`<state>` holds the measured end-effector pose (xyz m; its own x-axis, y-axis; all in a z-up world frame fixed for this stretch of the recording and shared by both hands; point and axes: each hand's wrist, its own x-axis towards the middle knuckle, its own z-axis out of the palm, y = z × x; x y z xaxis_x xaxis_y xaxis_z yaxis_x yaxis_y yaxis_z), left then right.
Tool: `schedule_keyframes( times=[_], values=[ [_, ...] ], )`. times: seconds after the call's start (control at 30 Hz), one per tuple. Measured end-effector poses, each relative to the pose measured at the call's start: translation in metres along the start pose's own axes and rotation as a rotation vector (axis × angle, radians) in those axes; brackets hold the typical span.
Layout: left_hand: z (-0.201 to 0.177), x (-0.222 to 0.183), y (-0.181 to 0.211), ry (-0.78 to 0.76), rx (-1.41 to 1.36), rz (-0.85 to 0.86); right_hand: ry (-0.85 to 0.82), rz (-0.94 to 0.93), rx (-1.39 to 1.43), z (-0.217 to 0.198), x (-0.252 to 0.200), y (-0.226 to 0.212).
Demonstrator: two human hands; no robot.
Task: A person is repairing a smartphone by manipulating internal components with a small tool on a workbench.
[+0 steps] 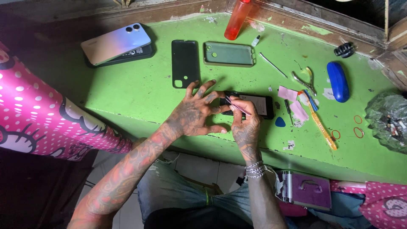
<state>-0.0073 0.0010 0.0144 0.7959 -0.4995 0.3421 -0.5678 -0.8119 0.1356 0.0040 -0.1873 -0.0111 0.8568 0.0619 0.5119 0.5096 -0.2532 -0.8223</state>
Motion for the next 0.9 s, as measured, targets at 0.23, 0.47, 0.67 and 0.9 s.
schedule_keyframes(
  times=[0.23, 0.47, 0.67, 0.9],
  values=[
    [-0.004, 0.002, 0.002, -0.075, -0.001, -0.011, 0.007, 0.004, -0.021, 0.000, 0.002, 0.004],
    [0.005, 0.002, -0.002, -0.031, -0.031, -0.009, 0.047, 0.013, 0.033, -0.003, 0.002, -0.002],
    [0.001, 0.002, 0.000, 0.003, -0.027, 0.013, 0.133, 0.017, 0.076, -0.022, 0.010, 0.013],
    [0.000, 0.004, 0.001, 0.028, -0.034, 0.038, 0.144, -0.038, -0.192, -0.084, 0.063, 0.052]
  ],
)
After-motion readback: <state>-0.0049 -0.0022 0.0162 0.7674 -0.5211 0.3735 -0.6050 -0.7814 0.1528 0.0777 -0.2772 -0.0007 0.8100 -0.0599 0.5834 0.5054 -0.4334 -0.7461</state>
